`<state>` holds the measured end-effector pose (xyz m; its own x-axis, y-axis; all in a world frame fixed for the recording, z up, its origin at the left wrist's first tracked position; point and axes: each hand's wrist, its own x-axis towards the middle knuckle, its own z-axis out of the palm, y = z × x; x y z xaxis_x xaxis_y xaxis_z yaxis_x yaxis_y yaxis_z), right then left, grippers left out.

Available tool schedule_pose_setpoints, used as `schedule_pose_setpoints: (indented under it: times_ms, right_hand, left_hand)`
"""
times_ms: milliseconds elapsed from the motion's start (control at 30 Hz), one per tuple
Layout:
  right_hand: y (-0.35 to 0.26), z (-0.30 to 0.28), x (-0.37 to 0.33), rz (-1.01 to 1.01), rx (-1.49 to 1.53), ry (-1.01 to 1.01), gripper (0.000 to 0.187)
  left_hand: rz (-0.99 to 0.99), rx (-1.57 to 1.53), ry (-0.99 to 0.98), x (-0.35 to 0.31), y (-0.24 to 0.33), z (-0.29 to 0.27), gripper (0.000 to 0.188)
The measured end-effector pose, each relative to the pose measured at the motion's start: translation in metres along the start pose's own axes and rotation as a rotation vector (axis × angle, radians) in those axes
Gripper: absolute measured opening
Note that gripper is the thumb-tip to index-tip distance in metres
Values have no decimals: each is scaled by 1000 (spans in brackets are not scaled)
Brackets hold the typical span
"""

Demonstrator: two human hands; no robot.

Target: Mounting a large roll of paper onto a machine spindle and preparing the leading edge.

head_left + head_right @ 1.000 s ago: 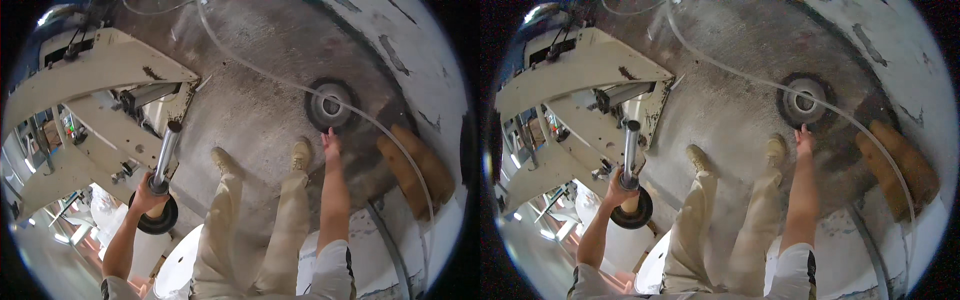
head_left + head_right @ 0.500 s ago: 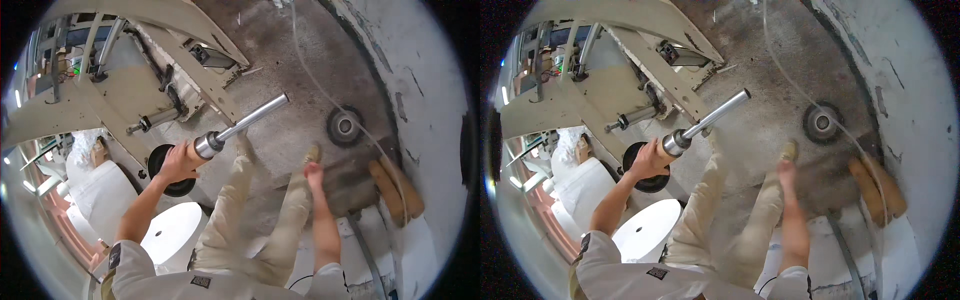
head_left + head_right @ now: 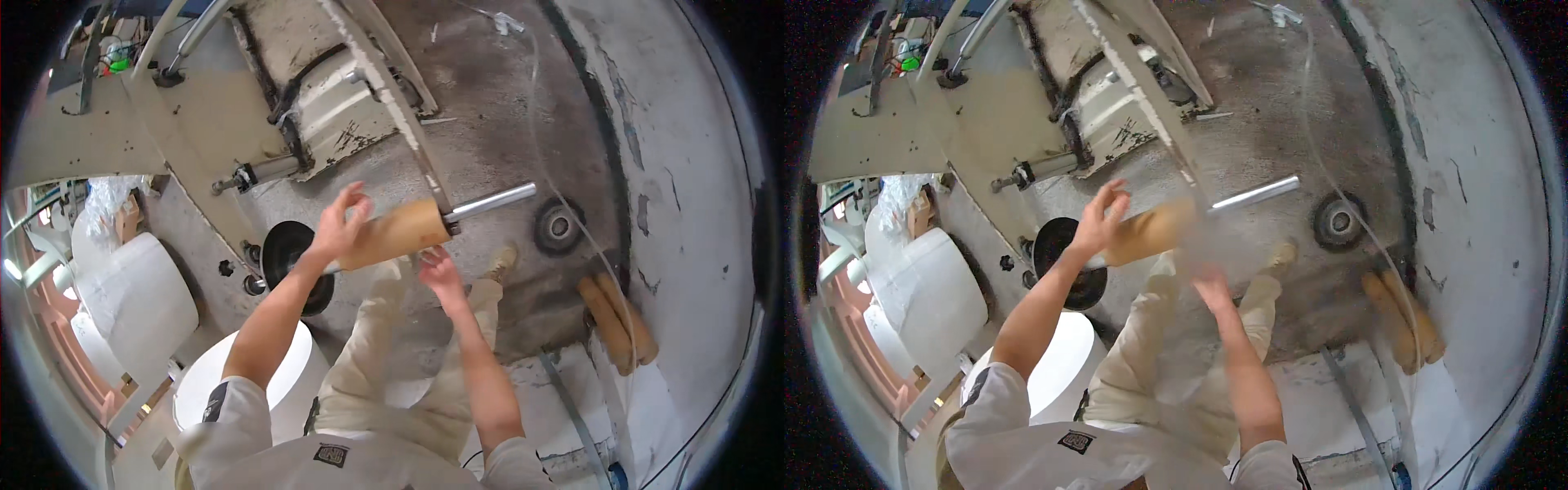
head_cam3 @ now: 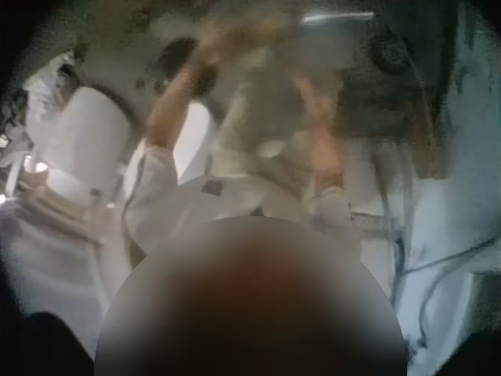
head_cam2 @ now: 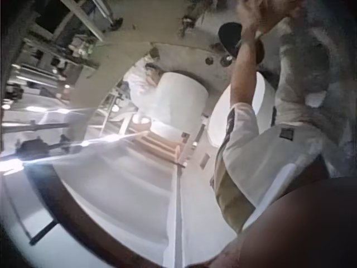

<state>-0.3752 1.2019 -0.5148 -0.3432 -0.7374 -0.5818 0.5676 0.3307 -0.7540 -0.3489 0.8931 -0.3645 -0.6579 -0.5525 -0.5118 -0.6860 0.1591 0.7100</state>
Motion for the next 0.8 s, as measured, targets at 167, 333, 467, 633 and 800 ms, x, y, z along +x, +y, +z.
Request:
schedule_pose_setpoints:
  times_ms: [167,333,467,633,800]
  right_hand:
    - [-30,44,42,-51,432,172,60]
    - [-43,66,61,-73,453,407,54]
    - [-106,105,54,41,775,585,49]
    - [-139,95,10,-53,682,572,56]
    - [-226,-11,1,-250,727,794,50]
  left_hand:
    - [-362,400,-376,-9,-118,-44,57]
    - [-122,589,-569,-13,-130,-39,41]
    - [134,726,-609,-30,-162,-42,34]
    - [166,524,-603,-41,-128,-41,30]
    - [-221,454,-598,-43,-98,-57,30]
